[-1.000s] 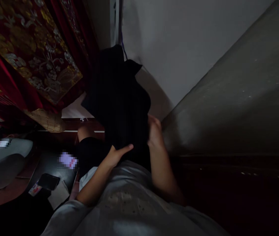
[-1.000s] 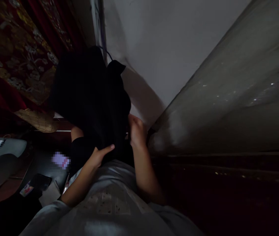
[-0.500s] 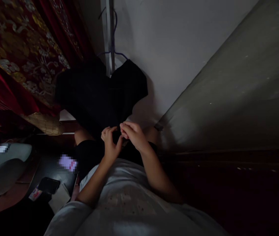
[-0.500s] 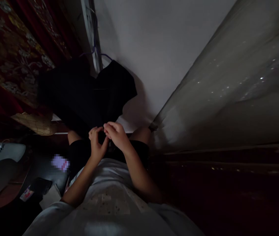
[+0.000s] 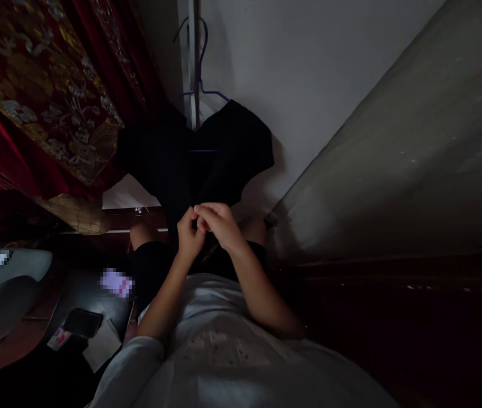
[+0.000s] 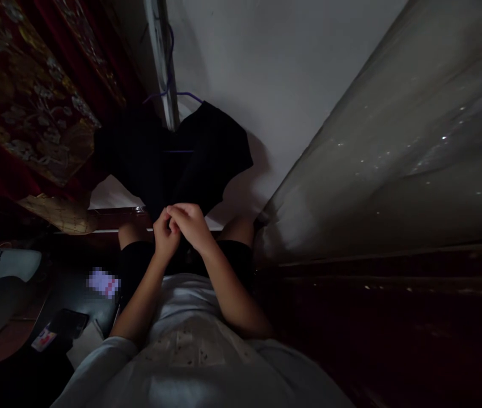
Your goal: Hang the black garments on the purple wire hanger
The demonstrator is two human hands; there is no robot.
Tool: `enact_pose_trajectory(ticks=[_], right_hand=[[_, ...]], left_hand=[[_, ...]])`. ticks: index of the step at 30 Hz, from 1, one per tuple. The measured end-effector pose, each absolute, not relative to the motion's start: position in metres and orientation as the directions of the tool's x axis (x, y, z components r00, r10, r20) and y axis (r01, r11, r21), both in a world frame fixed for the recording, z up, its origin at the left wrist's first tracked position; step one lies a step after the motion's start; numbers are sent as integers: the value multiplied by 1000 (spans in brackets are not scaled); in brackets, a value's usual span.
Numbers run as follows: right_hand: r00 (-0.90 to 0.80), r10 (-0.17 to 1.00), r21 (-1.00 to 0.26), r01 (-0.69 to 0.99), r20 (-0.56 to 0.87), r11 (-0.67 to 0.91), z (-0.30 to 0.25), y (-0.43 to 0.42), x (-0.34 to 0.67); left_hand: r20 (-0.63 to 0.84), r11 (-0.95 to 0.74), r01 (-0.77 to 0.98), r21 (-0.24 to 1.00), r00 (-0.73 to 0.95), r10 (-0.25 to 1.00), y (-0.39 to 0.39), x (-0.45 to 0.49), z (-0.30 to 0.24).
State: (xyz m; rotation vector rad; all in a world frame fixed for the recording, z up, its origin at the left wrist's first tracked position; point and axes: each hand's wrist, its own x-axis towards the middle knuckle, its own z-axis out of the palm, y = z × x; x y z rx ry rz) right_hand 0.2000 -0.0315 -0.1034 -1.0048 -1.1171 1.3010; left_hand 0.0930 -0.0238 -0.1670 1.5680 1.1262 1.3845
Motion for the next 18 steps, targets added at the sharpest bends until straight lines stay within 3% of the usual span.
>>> enact_pose_trajectory(ticks=[4,8,10,13,18], right_hand=[[108,994,-969,-246,-28,-1,-120,-33,199],[287,951,-954,-232,119,189,-77,6,219],[296,936,-944,-207,190,257,-42,34,233],[269,947,-946,-217,178,239,-2,71,248],[166,963,-954,-178,212,241,3,86,246]], left_hand=[[262,-280,191,941,112,958,-30,94,-179],[264,-343,354,870,253,931,-31,100,-184],[244,-334,383,861,264,933,-27,102,-187],[191,-292,417,861,267,945,-20,103,-194],[194,-291,402,868,264,945,-6,94,-174]])
